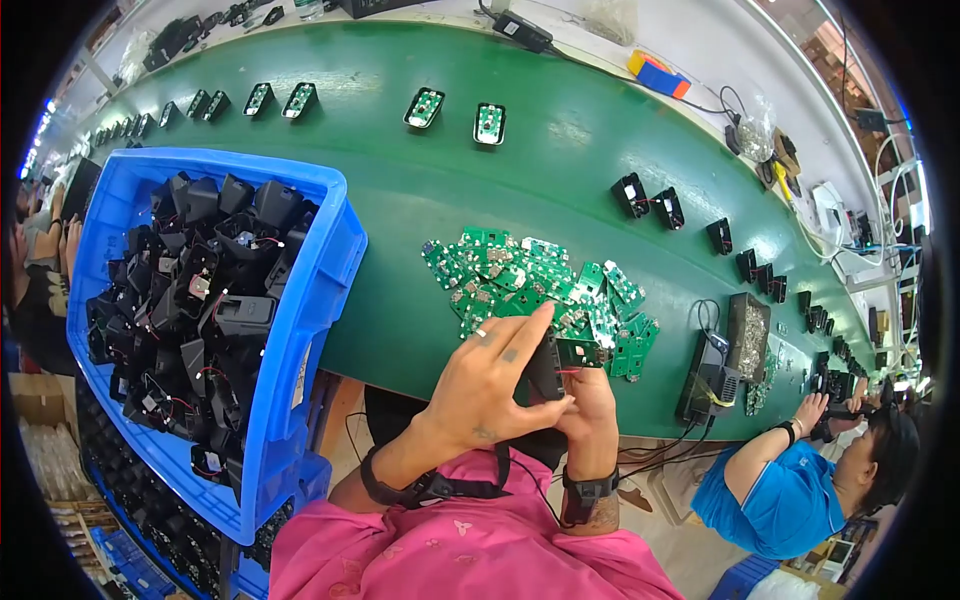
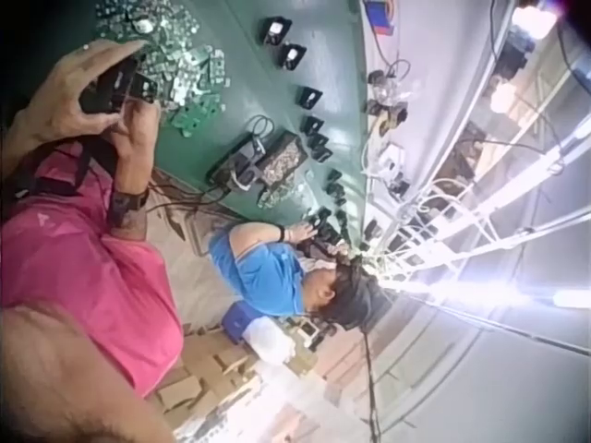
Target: The person picks up a black plastic housing and a green circuit board by hand, fits the board into the housing, and presses them together. They then place the assembled unit onto the green conveyor belt and repeat the process.
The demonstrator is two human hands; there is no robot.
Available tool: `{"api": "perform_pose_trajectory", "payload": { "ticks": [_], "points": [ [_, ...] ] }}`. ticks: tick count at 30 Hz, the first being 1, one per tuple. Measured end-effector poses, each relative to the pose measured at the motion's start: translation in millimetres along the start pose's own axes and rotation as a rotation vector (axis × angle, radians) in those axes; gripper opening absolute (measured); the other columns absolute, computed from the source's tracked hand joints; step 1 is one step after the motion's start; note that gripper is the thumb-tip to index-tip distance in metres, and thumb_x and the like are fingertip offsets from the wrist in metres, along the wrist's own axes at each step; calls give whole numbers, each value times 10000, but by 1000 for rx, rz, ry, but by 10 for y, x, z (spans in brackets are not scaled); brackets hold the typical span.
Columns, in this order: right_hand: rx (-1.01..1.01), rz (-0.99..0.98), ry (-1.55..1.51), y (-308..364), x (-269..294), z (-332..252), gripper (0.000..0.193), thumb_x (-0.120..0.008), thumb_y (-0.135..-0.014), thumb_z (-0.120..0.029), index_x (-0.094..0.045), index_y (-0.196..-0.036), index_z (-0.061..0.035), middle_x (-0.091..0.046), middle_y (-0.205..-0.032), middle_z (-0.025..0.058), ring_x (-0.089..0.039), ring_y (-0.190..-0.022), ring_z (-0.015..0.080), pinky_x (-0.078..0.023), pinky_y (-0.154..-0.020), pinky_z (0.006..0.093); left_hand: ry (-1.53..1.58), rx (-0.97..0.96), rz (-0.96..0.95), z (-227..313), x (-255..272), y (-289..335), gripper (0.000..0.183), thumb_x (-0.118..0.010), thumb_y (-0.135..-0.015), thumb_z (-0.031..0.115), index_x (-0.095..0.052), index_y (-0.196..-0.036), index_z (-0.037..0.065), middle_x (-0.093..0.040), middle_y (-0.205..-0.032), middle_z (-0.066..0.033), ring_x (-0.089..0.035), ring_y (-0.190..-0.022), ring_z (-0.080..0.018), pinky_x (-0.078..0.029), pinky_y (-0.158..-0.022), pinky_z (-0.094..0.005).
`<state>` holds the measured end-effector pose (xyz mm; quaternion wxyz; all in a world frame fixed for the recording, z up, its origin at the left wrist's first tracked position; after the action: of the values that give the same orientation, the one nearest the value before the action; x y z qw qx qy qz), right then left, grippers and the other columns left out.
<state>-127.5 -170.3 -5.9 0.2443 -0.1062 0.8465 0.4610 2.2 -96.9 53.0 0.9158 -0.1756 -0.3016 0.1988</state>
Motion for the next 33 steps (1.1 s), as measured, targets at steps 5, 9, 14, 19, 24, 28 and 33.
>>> {"api": "perform_pose_trajectory", "payload": {
  "ticks": [5, 9, 14, 19, 24, 28, 33],
  "points": [
    [-128, -335, -167, -85, 156, 38, 248, -499, -1009, -196, -579, -1178, -33, -687, -880, 131, -514, -455, 142, -398, -422, 270, -58, 81, 50, -112, 2, -15, 891, -844, -632, 303, -495, -1383, -25, -624, -1102, -217, -630, -987, -363, -516, -874, -433],
    [-159, -626, -162, -115, 177, 54, 246, -493, -1025, -239, -579, -1129, -33, -650, -769, 87, -480, -440, 119, -363, -417, 256, -121, 118, 77, -148, -32, -9, 883, -845, -633, 314, -503, -1375, -21, -626, -1088, -213, -632, -975, -361, -518, -864, -433],
    [-15, -379, 18, -64, 117, 37, 215, -487, -1032, -233, -591, -1067, -49, -611, -748, 49, -443, -435, 109, -327, -414, 253, -166, 148, 42, -146, -46, 5, 878, -848, -635, 323, -505, -1368, -19, -631, -1081, -203, -641, -950, -358, -524, -844, -427],
    [338, -125, 306, -94, 133, 34, 170, -508, -1031, -197, -583, -998, -48, -539, -738, -17, -421, -500, 58, -326, -446, 239, -26, 151, -13, -135, -125, 39, 832, -841, -690, 285, -489, -1392, 13, -624, -1104, -184, -650, -942, -314, -540, -813, -389],
    [940, 38, 721, 52, 35, -40, 175, -539, -1020, -171, -556, -934, -20, -476, -715, -58, -383, -595, 24, -312, -501, 225, 530, 441, -229, -153, -202, 160, 728, -748, -811, 107, -403, -1450, 66, -538, -1262, -125, -650, -910, -159, -539, -702, -272],
    [1000, 85, 835, 150, -57, 11, 170, -587, -992, -153, -560, -926, 2, -530, -681, -9, -445, -594, 54, -370, -518, 244, 1022, 579, -141, -221, -310, 246, 654, -575, -884, -19, -293, -1465, 83, -486, -1279, -84, -569, -829, -70, -460, -607, -213],
    [1314, 132, 991, 269, -116, -48, 100, -558, -994, -100, -575, -969, -4, -537, -792, -9, -487, -696, 52, -382, -580, 217, 799, 641, -91, -239, -308, 274, 533, -433, -935, -11, -288, -1441, 69, -502, -1218, -99, -520, -825, -84, -444, -648, -217]
  ]
}}
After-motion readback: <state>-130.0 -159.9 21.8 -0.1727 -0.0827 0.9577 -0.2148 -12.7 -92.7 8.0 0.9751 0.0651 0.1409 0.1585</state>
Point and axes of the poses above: each hand's wrist, its own y-axis away from the middle knuckle, its own x-axis out of the back of the hand, z = x × y, the point moved 3 cm from there along -y, towards the middle knuckle
